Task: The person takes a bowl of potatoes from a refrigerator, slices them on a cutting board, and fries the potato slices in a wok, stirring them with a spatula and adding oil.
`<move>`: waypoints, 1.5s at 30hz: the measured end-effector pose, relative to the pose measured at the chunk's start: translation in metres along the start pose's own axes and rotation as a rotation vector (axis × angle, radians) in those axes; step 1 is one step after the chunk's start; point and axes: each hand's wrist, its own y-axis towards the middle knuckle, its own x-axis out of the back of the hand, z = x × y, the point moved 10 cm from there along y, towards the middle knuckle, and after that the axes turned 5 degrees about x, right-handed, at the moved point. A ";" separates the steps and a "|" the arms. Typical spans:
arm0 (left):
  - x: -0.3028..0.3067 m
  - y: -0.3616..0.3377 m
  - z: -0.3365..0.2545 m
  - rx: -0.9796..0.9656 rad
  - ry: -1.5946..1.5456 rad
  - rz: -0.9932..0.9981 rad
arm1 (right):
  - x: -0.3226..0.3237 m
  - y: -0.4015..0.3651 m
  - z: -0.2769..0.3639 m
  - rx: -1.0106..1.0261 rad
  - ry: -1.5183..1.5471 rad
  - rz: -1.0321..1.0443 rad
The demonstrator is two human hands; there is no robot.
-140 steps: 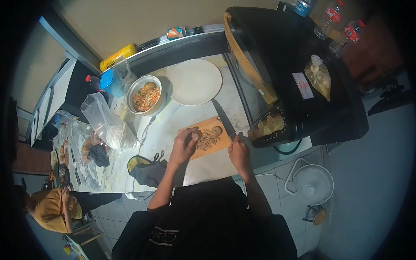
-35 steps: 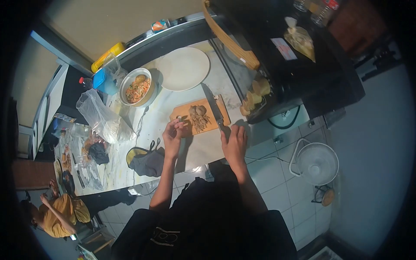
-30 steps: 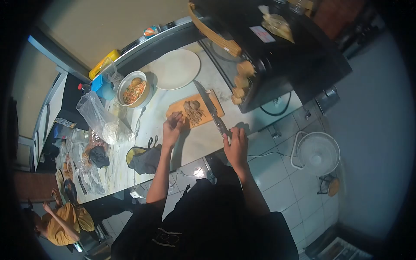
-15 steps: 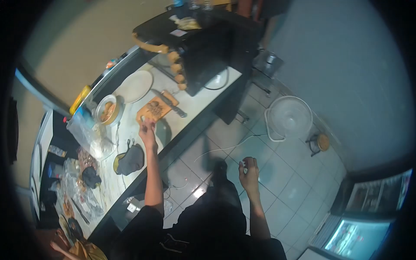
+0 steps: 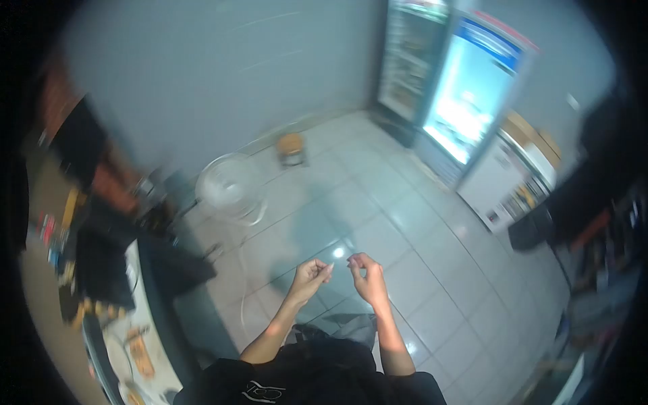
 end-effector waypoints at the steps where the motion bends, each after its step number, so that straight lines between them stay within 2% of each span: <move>1: -0.047 0.012 0.004 0.012 0.022 0.095 | 0.040 -0.014 -0.021 -0.055 -0.017 -0.074; 4: -0.165 0.035 0.044 0.214 0.014 0.263 | 0.134 -0.070 -0.090 -0.167 0.075 -0.268; 7: -0.286 0.056 0.090 0.309 -0.033 0.433 | 0.222 -0.118 -0.133 -0.256 0.118 -0.435; 8: -0.326 0.052 0.098 0.325 -0.003 0.491 | 0.247 -0.136 -0.148 -0.289 0.162 -0.490; 10: -0.395 0.044 0.108 0.191 0.048 0.558 | 0.287 -0.174 -0.175 -0.327 0.213 -0.615; 11: -0.426 0.039 0.118 0.215 0.085 0.615 | 0.311 -0.193 -0.186 -0.349 0.223 -0.682; 13: -0.495 0.022 0.132 0.220 0.048 0.826 | 0.361 -0.235 -0.203 -0.342 0.189 -0.867; 15: -0.550 0.004 0.156 0.228 0.103 0.965 | 0.400 -0.282 -0.216 -0.389 0.130 -0.982; 18: -0.616 -0.005 0.202 0.377 0.336 1.078 | 0.448 -0.339 -0.228 -0.416 0.146 -1.156; 20: -0.660 -0.015 0.236 0.587 0.327 1.134 | 0.478 -0.379 -0.248 -0.466 0.164 -1.283; 25: -0.779 -0.070 0.295 0.625 0.481 1.380 | 0.540 -0.474 -0.298 -0.480 0.213 -1.570; 27: -0.832 -0.092 0.318 0.802 0.477 1.410 | 0.580 -0.492 -0.302 -0.518 0.206 -1.582; 28: -0.862 -0.110 0.336 0.816 0.515 1.480 | 0.598 -0.510 -0.293 -0.542 0.202 -1.636; 29: -0.876 -0.128 0.340 0.845 0.558 1.521 | 0.625 -0.504 -0.261 -0.490 0.251 -1.656; 31: -0.922 -0.198 0.332 1.089 0.512 1.838 | 0.673 -0.524 -0.228 -0.408 0.261 -1.756; 32: -0.941 -0.243 0.281 1.087 0.568 2.008 | 0.682 -0.523 -0.222 -0.372 0.294 -1.692; 33: -0.948 -0.261 0.287 1.097 0.629 2.068 | 0.690 -0.522 -0.218 -0.330 0.311 -1.627; 34: -0.961 -0.285 0.295 1.141 0.639 2.161 | 0.702 -0.528 -0.220 -0.371 0.274 -1.551; 35: -0.972 -0.308 0.305 1.188 0.643 2.246 | 0.712 -0.548 -0.228 -0.360 0.254 -1.620; 36: -0.983 -0.331 0.316 1.239 0.635 2.323 | 0.723 -0.576 -0.233 -0.375 0.081 -1.710; 37: -0.989 -0.350 0.323 1.293 0.613 2.391 | 0.740 -0.591 -0.210 -0.400 -0.095 -1.780; 38: -0.997 -0.368 0.331 1.352 0.588 2.447 | 0.741 -0.609 -0.208 -0.635 -0.008 -1.764; 39: -1.004 -0.386 0.338 1.382 0.593 2.481 | 0.746 -0.630 -0.217 -0.641 -0.009 -1.795; 41: -1.025 -0.421 0.354 1.349 0.627 2.508 | 0.762 -0.677 -0.242 -0.387 0.143 -1.908; 42: -1.040 -0.439 0.364 1.304 0.639 2.505 | 0.769 -0.698 -0.254 -0.325 0.378 -1.891; 43: -1.056 -0.457 0.374 1.253 0.642 2.499 | 0.790 -0.728 -0.254 -0.325 0.352 -1.884; 45: -1.092 -0.489 0.392 1.133 0.629 2.455 | 0.809 -0.764 -0.259 -0.464 0.303 -1.877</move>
